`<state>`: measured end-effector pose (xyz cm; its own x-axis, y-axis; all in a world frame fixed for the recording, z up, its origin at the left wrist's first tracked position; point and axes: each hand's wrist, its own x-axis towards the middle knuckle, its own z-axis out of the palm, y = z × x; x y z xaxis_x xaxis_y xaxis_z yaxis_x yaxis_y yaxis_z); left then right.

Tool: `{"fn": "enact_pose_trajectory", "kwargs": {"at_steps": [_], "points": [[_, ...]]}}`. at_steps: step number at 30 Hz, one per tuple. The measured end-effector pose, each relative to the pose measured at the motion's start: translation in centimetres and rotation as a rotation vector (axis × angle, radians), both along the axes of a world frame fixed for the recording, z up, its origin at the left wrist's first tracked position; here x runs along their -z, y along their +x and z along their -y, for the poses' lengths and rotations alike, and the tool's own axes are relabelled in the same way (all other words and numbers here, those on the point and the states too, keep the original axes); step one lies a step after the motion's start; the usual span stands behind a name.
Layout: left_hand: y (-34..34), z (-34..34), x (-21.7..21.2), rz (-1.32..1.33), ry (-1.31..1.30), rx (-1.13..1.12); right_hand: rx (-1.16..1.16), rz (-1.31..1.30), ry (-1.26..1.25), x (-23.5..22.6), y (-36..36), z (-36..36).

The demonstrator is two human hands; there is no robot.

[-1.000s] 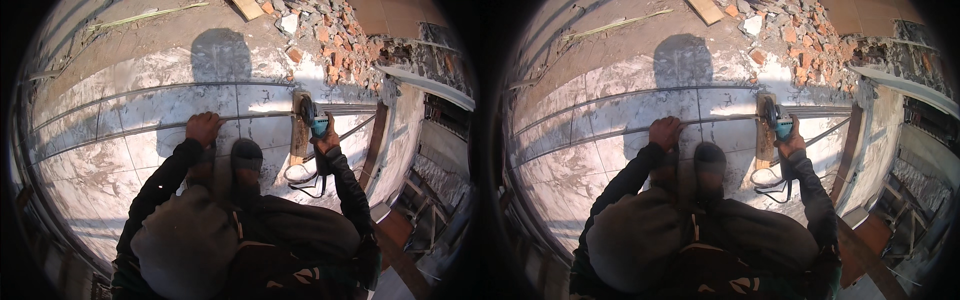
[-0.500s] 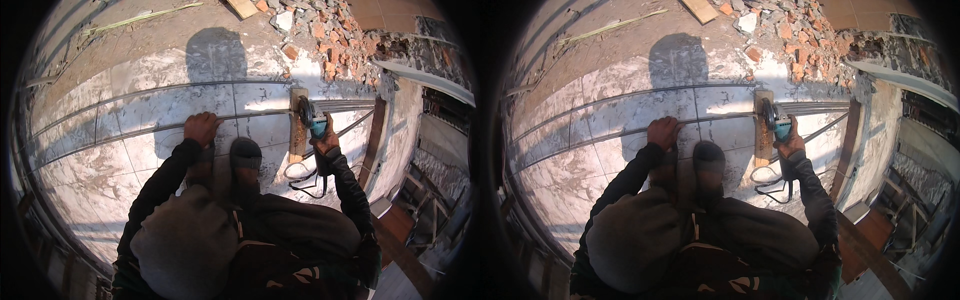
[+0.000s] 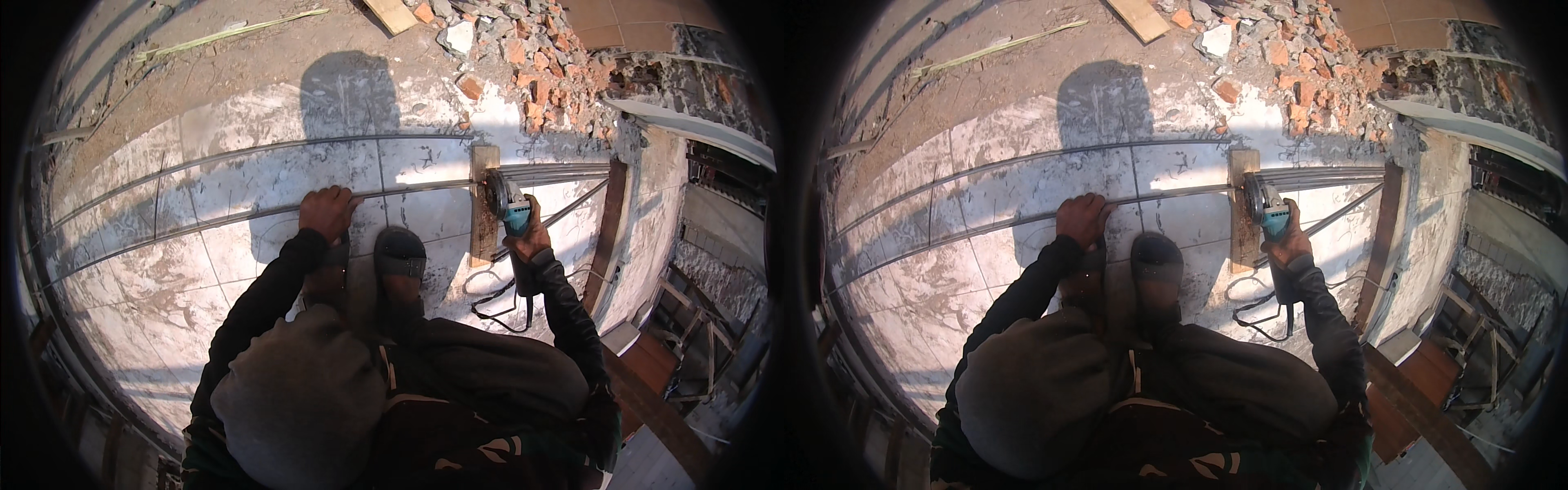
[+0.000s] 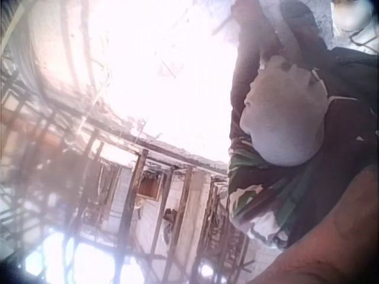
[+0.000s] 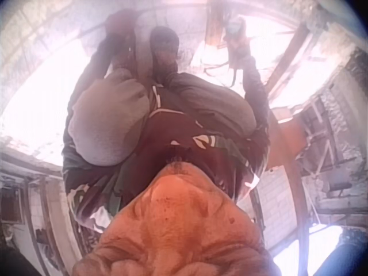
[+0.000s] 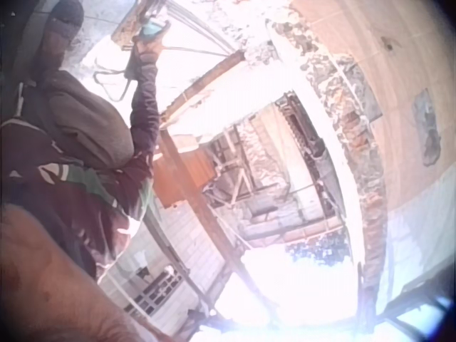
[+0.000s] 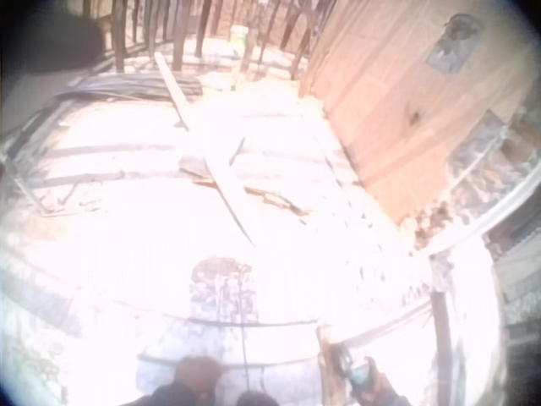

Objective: The person uses an angle grinder to cut through a bundle of metal rods supported by a wooden block on a tiled floor.

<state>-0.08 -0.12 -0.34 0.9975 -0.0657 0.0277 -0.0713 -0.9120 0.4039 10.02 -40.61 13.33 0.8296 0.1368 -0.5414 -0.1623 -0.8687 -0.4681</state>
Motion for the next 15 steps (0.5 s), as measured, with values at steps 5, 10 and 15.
{"fn": "enact_pose_trajectory", "kwargs": {"at_steps": [5,10,15], "points": [[0.3,0.2,-0.1,0.011,-0.017,0.015,0.007,0.013,0.044,1.6,-0.5,2.3],[-0.1,-0.1,0.4,-0.003,-0.033,0.000,0.018,-0.004,-0.037,1.4,-0.2,1.5],[0.0,0.0,0.1,0.011,-0.040,0.000,-0.003,0.034,0.021,1.8,-0.1,2.0]]}}
